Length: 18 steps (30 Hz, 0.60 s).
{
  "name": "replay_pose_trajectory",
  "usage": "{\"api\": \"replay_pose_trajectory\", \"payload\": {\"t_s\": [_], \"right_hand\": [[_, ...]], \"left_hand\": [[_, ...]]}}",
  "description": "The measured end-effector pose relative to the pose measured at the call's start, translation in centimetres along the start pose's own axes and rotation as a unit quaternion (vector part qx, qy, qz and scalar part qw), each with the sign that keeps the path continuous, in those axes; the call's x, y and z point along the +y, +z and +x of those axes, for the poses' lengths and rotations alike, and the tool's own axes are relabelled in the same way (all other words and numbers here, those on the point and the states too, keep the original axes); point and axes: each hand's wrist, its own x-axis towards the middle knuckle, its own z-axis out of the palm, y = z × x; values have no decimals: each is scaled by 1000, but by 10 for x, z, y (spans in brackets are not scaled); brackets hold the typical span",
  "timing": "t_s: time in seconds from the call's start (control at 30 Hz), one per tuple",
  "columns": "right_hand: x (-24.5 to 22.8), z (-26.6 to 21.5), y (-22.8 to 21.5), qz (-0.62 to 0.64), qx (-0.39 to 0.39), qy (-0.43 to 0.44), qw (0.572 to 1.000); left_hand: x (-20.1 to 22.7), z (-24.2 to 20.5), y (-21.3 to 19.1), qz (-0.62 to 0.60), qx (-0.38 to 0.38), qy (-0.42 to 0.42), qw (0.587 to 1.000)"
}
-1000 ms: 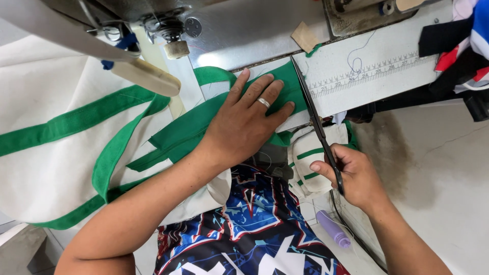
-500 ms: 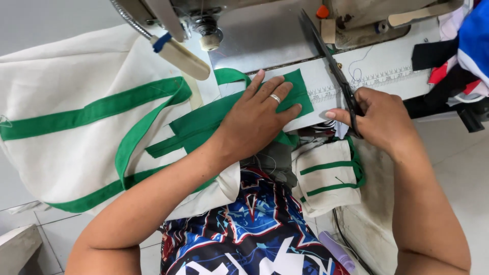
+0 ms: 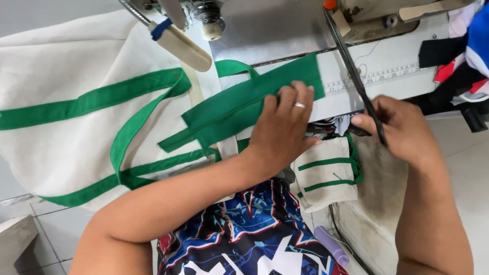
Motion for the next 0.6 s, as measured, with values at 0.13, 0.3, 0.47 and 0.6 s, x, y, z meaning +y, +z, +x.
{"api": "replay_pose_trajectory", "payload": {"t_s": [0.13,0.3,0.47,0.6], "right_hand": [[50,-29,-15,49,-47,-37,997],[99,-66,-39,131,-112,-19,985],[130,-77,-29,139,-197,-14,970],[114,-68,-2,191,-282,-112,934]], "left_hand": [[9,19,4,2,23,57,998],[-30,62,16,-334,-67,270,901],[-68,71,24,-380,-50,254,888],[-64,73,37,-295,95,212,927]]}}
